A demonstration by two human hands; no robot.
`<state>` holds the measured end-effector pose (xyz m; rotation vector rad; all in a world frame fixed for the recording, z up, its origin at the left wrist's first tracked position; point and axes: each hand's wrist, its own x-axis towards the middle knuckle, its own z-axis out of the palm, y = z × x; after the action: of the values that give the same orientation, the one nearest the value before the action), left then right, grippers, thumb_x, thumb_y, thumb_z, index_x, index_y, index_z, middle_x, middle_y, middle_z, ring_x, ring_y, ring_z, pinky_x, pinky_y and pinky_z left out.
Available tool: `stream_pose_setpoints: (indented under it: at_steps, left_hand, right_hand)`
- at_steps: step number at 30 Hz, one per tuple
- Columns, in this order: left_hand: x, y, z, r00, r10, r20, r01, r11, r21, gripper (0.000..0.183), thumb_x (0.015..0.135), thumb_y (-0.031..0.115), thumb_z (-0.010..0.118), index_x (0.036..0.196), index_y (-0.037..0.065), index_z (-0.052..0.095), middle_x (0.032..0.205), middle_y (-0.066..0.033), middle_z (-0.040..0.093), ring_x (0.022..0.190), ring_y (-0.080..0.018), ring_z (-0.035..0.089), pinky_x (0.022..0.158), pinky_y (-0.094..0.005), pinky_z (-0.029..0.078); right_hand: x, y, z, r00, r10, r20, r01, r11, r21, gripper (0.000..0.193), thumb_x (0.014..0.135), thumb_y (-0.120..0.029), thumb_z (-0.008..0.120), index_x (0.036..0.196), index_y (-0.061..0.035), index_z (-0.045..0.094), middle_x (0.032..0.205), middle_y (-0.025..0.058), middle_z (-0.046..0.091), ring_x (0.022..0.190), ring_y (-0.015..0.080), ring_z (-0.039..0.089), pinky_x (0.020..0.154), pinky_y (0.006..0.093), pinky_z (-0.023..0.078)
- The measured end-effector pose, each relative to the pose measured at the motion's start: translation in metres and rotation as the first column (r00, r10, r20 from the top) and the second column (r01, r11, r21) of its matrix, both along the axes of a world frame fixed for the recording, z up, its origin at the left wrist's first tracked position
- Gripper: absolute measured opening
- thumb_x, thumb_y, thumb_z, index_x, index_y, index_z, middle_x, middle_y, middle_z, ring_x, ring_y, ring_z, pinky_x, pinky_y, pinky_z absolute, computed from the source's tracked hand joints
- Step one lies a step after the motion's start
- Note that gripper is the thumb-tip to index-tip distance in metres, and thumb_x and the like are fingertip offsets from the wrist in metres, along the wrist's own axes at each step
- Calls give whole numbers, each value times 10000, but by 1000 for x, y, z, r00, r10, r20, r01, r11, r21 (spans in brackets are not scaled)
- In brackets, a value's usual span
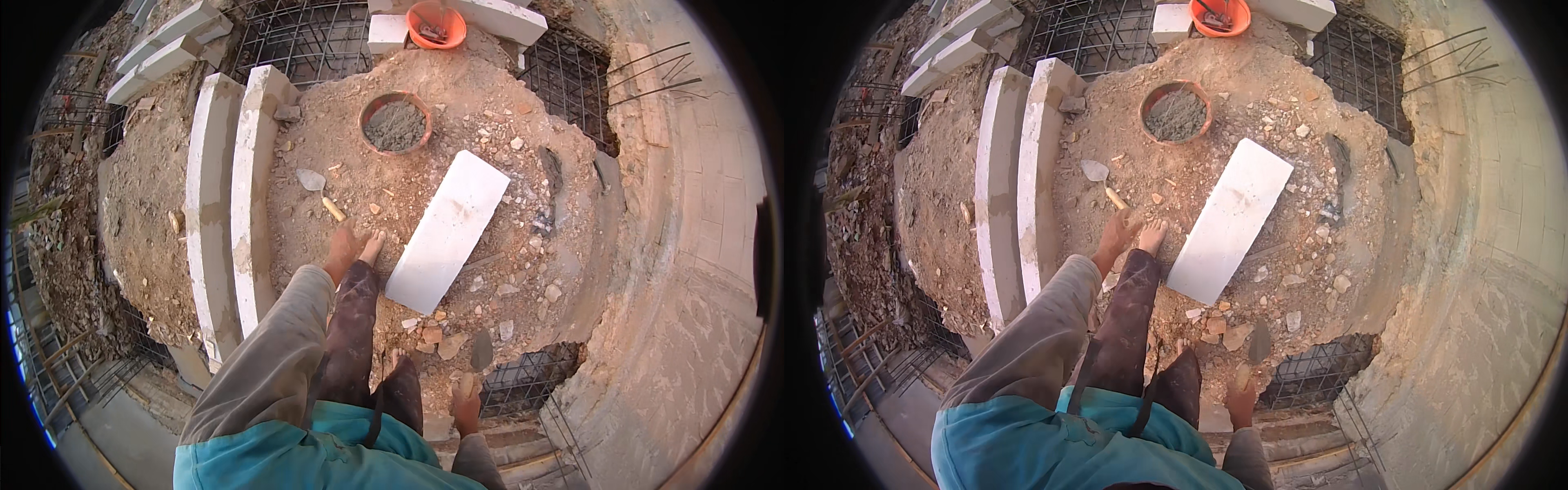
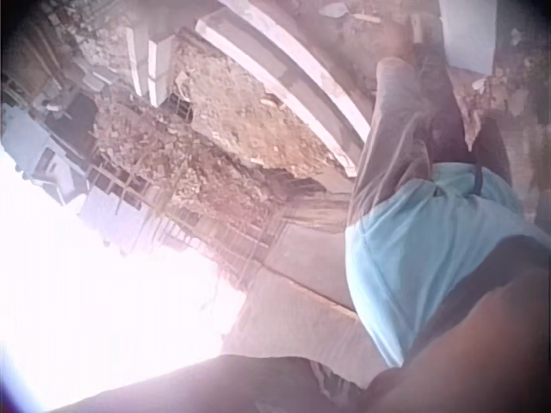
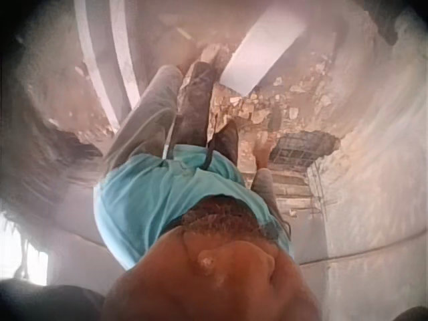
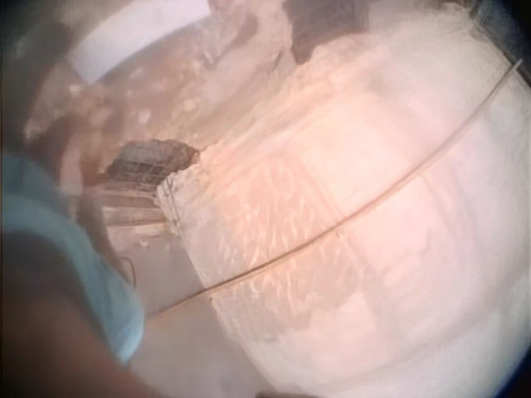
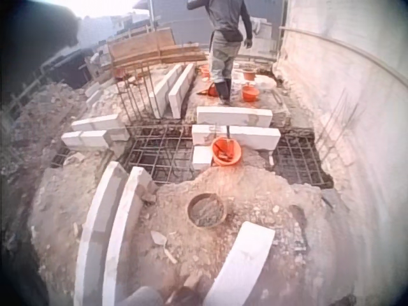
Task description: The person applies mortar from a bucket with a trowel onto a brick and a concrete surface, then positions the brick by hand on top of a structure.
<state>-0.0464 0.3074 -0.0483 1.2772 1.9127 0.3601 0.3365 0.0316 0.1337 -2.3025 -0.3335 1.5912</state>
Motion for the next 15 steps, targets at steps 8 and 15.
stream_pose_setpoints:
  at_steps: [8,15]
  left_hand:
    - [9,273,-155,982,-50,-183,107,942,319,913,742,398,772,1406,-91,379,1250,-298,584,1213,-400,542,998,-449,449]
    - [59,296,-121,870,192,454,-164,981,-101,301,838,255,729,894,-27,639,776,-62,626,736,-186,627,716,-296,509]
  right_hand:
    - [-38,-100,36,986,163,-31,-147,770,-621,366,786,-242,749,956,24,564,694,90,609,550,183,608,462,333,493]
    - [-91,-94,48,993,67,-95,-114,709,-696,412,805,-272,735,985,44,541,706,112,632,527,193,616,459,326,494]
